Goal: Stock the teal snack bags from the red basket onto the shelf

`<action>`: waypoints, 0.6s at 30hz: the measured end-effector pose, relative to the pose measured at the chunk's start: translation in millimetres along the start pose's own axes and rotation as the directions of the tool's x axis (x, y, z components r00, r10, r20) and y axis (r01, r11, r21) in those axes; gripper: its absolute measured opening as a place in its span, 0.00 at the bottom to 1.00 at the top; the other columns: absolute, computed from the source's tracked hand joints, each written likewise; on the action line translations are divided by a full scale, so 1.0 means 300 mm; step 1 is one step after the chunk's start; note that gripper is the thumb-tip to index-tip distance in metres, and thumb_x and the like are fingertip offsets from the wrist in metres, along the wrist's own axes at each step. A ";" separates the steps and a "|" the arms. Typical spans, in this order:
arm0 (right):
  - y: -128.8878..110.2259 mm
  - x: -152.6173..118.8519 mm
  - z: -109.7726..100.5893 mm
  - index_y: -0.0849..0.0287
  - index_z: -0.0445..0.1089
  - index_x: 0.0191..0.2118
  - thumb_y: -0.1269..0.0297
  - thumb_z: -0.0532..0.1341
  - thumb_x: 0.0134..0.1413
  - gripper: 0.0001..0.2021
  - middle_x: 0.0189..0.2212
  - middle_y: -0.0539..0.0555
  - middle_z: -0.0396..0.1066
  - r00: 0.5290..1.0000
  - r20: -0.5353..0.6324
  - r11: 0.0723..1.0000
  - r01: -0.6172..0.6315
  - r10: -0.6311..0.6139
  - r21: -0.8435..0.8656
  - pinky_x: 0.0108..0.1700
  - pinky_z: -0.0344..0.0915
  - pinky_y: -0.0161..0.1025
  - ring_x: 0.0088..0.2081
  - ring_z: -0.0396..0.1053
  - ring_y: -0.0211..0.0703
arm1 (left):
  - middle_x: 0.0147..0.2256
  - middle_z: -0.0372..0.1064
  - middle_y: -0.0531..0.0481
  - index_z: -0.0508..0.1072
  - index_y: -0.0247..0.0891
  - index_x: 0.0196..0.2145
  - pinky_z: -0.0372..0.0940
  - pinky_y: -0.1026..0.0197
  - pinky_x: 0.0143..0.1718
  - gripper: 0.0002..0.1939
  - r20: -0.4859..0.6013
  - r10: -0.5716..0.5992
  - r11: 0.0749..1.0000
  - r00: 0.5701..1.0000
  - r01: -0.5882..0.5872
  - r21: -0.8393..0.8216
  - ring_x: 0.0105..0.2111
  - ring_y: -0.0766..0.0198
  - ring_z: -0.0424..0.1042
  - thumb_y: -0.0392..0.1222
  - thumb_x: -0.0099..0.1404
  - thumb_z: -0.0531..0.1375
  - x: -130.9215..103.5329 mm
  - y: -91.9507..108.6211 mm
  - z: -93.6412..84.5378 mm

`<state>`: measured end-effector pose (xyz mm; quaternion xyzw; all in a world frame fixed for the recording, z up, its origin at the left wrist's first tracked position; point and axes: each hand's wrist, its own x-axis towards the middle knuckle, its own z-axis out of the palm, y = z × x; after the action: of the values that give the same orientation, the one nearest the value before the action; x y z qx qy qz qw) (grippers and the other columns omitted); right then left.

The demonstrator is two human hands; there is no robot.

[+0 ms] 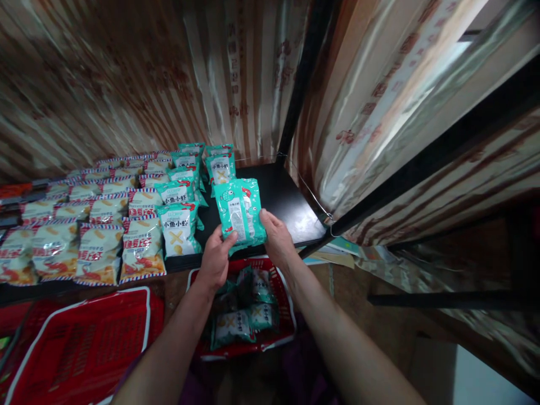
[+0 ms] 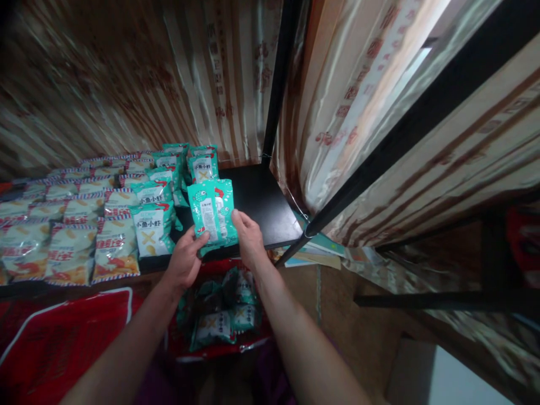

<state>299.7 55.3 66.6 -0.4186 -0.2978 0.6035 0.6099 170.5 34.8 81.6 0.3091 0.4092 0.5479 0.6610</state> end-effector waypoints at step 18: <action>0.019 0.001 -0.016 0.59 0.77 0.31 0.47 0.65 0.44 0.18 0.21 0.47 0.71 0.970 -0.164 0.953 0.132 -0.182 -0.272 0.26 0.60 0.35 0.23 0.64 0.38 | 0.40 0.75 0.48 0.72 0.37 0.43 0.62 0.56 0.51 0.18 0.094 -0.041 0.994 0.995 0.032 0.101 0.42 0.60 0.73 0.44 0.55 0.66 -0.027 -0.029 -0.044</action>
<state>301.2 54.4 59.3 -0.5245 -0.3478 0.4666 0.6214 162.5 24.7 69.5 0.3601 0.4094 0.4990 0.6736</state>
